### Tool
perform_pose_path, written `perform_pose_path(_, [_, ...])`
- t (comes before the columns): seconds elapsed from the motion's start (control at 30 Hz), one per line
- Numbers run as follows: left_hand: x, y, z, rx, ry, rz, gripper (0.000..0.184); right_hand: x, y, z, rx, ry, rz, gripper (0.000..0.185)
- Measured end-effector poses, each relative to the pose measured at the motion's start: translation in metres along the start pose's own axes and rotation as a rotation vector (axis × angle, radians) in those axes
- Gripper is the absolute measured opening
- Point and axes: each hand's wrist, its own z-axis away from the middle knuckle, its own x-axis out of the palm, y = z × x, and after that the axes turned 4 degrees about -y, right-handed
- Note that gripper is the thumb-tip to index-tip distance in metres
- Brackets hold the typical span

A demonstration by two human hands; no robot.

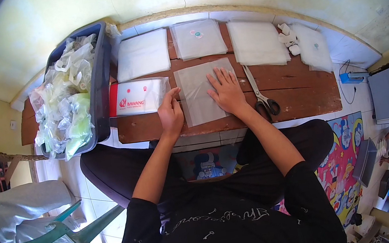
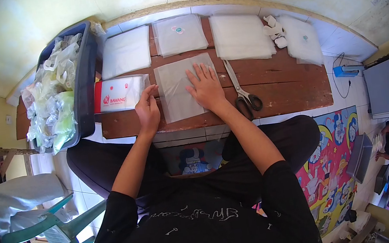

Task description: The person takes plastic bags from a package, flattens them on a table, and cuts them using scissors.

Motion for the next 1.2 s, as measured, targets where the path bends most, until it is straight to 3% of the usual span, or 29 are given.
perform_pose_path(0.2, [0.004,0.002,-0.003,0.018,0.031,0.010,0.029,0.001,0.001,0.000,-0.004,0.009,0.005,0.056])
perform_pose_path(0.27, [0.006,0.013,-0.005,-0.032,-0.162,-0.166,0.034,0.000,0.001,0.000,-0.006,0.012,0.009,0.056])
perform_pose_path(0.3, [0.012,0.011,-0.007,-0.032,-0.161,-0.166,0.034,0.000,0.000,0.000,-0.006,0.018,0.011,0.056])
perform_pose_path(0.37, [0.027,0.007,-0.014,0.214,-0.274,-0.389,0.043,0.000,-0.001,-0.001,-0.008,0.024,0.014,0.056])
perform_pose_path(0.57, [0.058,-0.002,-0.024,0.240,-0.390,-0.709,0.052,0.001,0.000,0.000,0.001,0.017,0.013,0.054])
perform_pose_path(1.2, [0.064,-0.006,-0.023,0.181,-0.412,-0.908,0.055,0.003,0.008,-0.002,0.009,0.022,0.005,0.059])
